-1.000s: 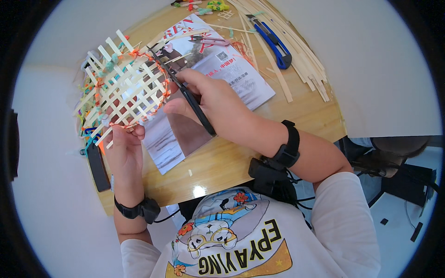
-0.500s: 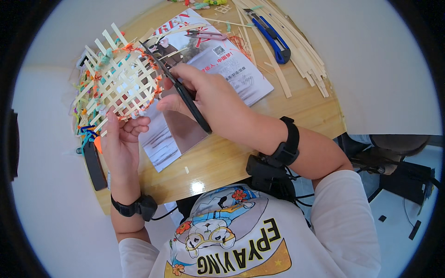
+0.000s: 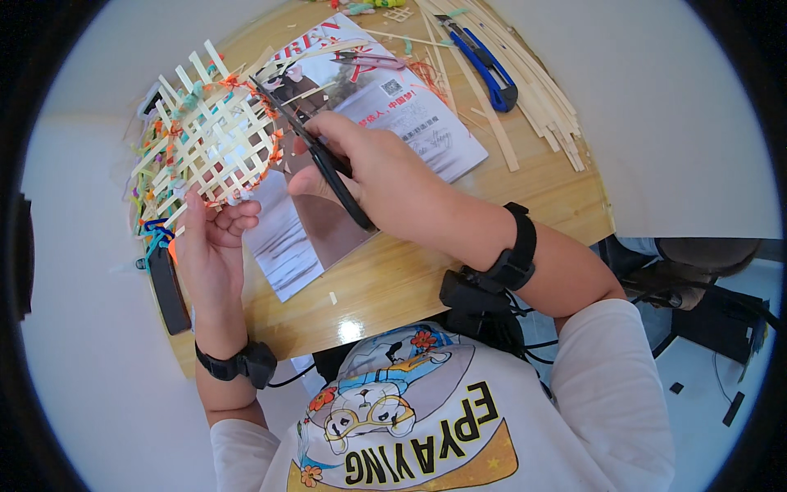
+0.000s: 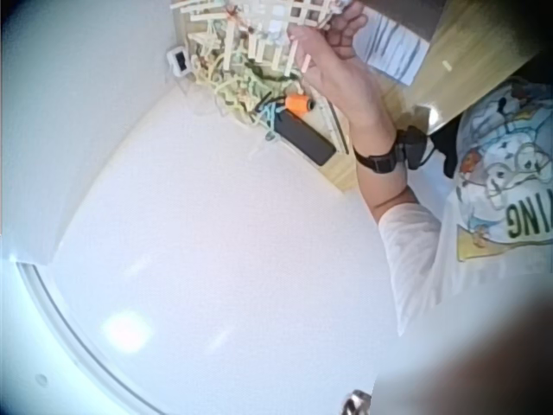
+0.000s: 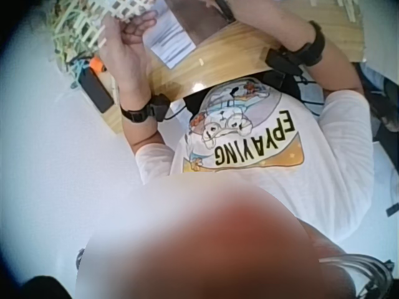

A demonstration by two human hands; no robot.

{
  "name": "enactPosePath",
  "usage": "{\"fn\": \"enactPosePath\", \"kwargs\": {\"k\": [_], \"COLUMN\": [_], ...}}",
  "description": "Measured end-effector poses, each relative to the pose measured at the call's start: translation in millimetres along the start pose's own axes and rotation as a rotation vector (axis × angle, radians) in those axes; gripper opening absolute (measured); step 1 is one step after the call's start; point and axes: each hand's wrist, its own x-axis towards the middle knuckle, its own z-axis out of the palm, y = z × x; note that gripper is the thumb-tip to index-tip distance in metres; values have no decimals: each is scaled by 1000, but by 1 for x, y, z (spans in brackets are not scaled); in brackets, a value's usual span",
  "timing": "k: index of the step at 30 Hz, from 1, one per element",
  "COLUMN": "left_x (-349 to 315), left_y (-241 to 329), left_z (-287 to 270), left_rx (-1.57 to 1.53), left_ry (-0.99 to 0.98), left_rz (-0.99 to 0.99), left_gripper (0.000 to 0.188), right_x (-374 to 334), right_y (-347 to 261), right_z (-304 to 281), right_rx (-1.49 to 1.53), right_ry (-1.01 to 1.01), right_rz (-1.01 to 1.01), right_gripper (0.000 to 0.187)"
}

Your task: Weaving bamboo strips into a circular pattern and trimming the excess with scissors and tweezers.

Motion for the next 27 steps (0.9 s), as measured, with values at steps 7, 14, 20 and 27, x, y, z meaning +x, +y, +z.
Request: {"fn": "enactPosePath", "kwargs": {"k": [7,14,20,27], "left_x": [1,2,2,4], "left_y": [2,4,3,6], "left_z": [-3,-6,-8,-10], "left_rx": [20,75,116,174], "left_ry": [-24,-58,-50,-65], "left_rz": [1,-8,-7,4], "left_gripper": [42,40,40,40], "right_x": [1,0,0,0], "right_y": [1,-2,0,-5], "right_z": [-1,-2,0,-3], "right_rx": [12,-15,14,-6], "right_ry": [-26,-24,-18,-44], "right_rz": [-50,-75,-72,-41], "right_gripper": [57,71,70,59]}}
